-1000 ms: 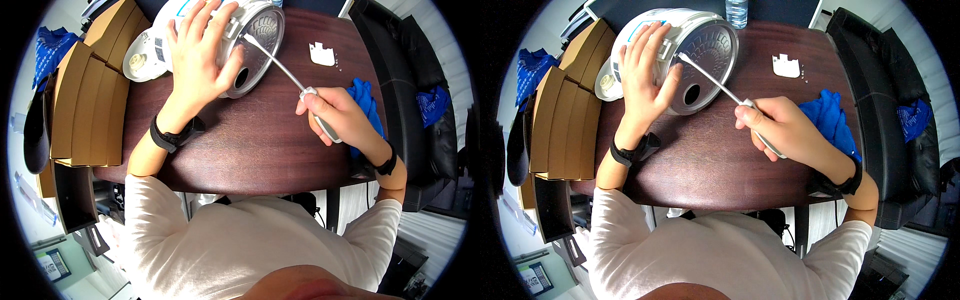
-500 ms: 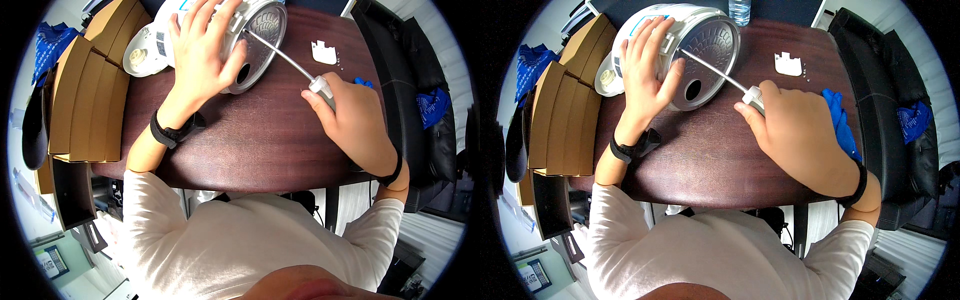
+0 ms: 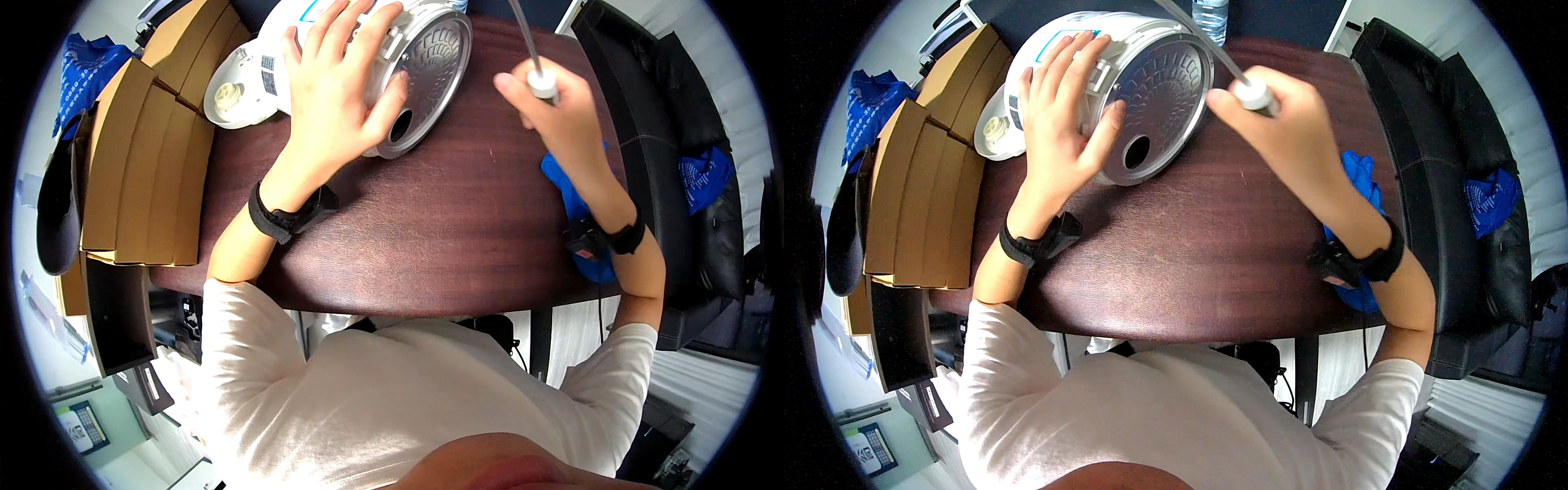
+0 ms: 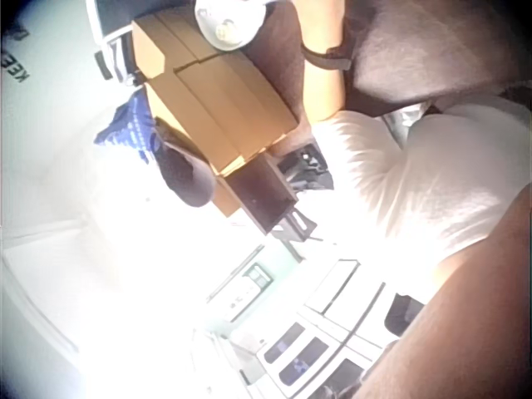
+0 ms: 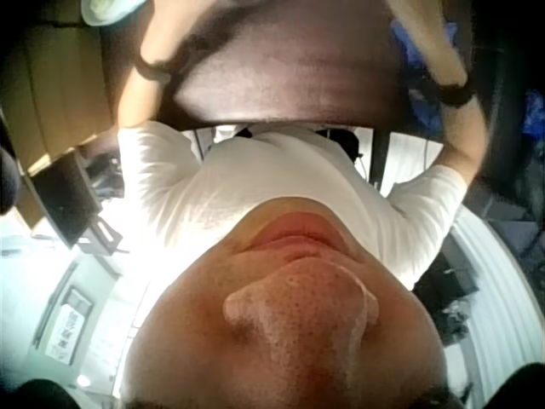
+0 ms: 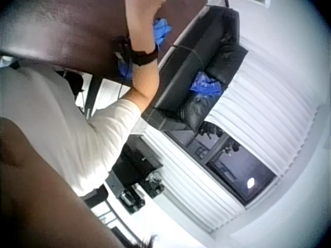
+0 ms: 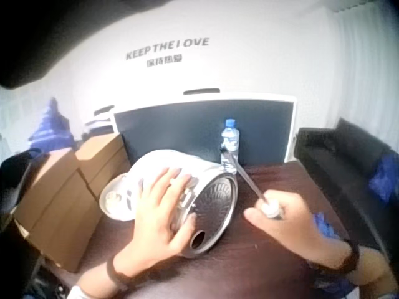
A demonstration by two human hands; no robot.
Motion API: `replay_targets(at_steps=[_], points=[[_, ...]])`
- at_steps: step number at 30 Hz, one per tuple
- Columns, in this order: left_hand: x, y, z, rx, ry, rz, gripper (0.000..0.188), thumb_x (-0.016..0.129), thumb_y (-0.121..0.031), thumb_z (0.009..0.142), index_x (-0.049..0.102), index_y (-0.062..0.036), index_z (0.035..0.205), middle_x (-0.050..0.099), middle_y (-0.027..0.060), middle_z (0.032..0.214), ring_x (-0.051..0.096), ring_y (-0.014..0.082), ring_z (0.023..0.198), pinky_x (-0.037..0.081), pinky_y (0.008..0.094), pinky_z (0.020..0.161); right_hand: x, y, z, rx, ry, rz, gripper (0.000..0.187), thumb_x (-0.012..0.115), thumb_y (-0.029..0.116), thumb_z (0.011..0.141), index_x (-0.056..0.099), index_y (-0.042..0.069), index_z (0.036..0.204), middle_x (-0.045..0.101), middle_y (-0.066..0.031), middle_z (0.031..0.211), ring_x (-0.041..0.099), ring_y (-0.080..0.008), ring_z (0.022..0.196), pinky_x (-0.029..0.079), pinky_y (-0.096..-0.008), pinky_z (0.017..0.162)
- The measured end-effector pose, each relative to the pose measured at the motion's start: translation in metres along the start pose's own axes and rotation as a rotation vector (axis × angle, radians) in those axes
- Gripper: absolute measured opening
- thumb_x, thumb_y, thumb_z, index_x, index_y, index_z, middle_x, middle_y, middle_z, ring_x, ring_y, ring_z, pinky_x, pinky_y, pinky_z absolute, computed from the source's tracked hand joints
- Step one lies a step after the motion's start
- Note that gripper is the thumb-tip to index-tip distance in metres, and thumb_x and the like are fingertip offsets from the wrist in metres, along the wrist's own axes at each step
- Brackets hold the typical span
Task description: The person uses a screwdriver to remove screws from the circular base of a white appliance. After unscrewing several fasteners, the person uses a blue cloth to wipe the surface of the appliance base.
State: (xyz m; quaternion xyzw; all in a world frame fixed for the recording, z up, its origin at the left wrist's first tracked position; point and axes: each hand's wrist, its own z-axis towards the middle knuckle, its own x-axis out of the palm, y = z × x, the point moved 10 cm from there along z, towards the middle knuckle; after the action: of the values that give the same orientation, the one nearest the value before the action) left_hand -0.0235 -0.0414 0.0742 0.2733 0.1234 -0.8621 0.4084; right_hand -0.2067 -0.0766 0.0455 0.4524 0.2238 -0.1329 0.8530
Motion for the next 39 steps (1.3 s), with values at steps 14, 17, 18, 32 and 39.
replay_targets(at_steps=[14,17,18,32,39], points=[[0.002,0.012,-0.006,-0.058,-0.029,-0.014,0.060,0.062,-0.028,0.072,0.050,-0.0152,0.129,0.048,0.0152,0.130,0.041,0.0351,0.124,0.024,0.0653,0.096,0.059,0.059,0.028,-0.332,-0.141,-0.176,0.015,0.068,0.019,0.077,0.062,0.005,0.080,0.062,-0.0137,0.066,0.063,-0.0318,0.061,0.049,-0.0384,0.054],[0.001,0.011,-0.006,-0.060,-0.021,0.003,0.060,0.062,-0.027,0.072,0.051,-0.0148,0.129,0.048,0.0154,0.131,0.041,0.0351,0.124,0.024,0.0655,0.096,0.061,0.069,0.024,-0.409,-0.139,-0.274,0.018,0.071,0.017,0.072,0.058,0.007,0.081,0.063,-0.0111,0.069,0.063,-0.0296,0.062,0.050,-0.0374,0.054],[0.001,0.011,-0.005,-0.065,-0.012,0.003,0.060,0.062,-0.027,0.072,0.051,-0.0145,0.129,0.048,0.0155,0.131,0.041,0.0350,0.124,0.024,0.0655,0.096,0.061,0.074,0.023,-0.447,-0.137,-0.309,0.020,0.071,0.017,0.071,0.058,0.007,0.081,0.063,-0.0105,0.070,0.063,-0.0290,0.062,0.049,-0.0368,0.054],[0.001,0.011,-0.006,-0.055,-0.021,-0.004,0.059,0.061,-0.027,0.073,0.050,-0.0142,0.129,0.047,0.0150,0.131,0.041,0.0352,0.124,0.023,0.0655,0.097,0.061,0.062,0.024,-0.388,-0.117,-0.236,0.017,0.069,0.014,0.074,0.060,0.007,0.086,0.064,-0.0100,0.076,0.064,-0.0294,0.065,0.051,-0.0363,0.056],[0.002,0.011,-0.005,-0.063,-0.016,0.000,0.058,0.061,-0.027,0.073,0.051,-0.0144,0.129,0.048,0.0153,0.130,0.041,0.0352,0.124,0.023,0.0655,0.097,0.058,0.073,0.019,-0.456,-0.179,-0.246,0.019,0.070,0.013,0.072,0.059,0.006,0.085,0.064,-0.0103,0.080,0.064,-0.0301,0.068,0.051,-0.0365,0.057]])
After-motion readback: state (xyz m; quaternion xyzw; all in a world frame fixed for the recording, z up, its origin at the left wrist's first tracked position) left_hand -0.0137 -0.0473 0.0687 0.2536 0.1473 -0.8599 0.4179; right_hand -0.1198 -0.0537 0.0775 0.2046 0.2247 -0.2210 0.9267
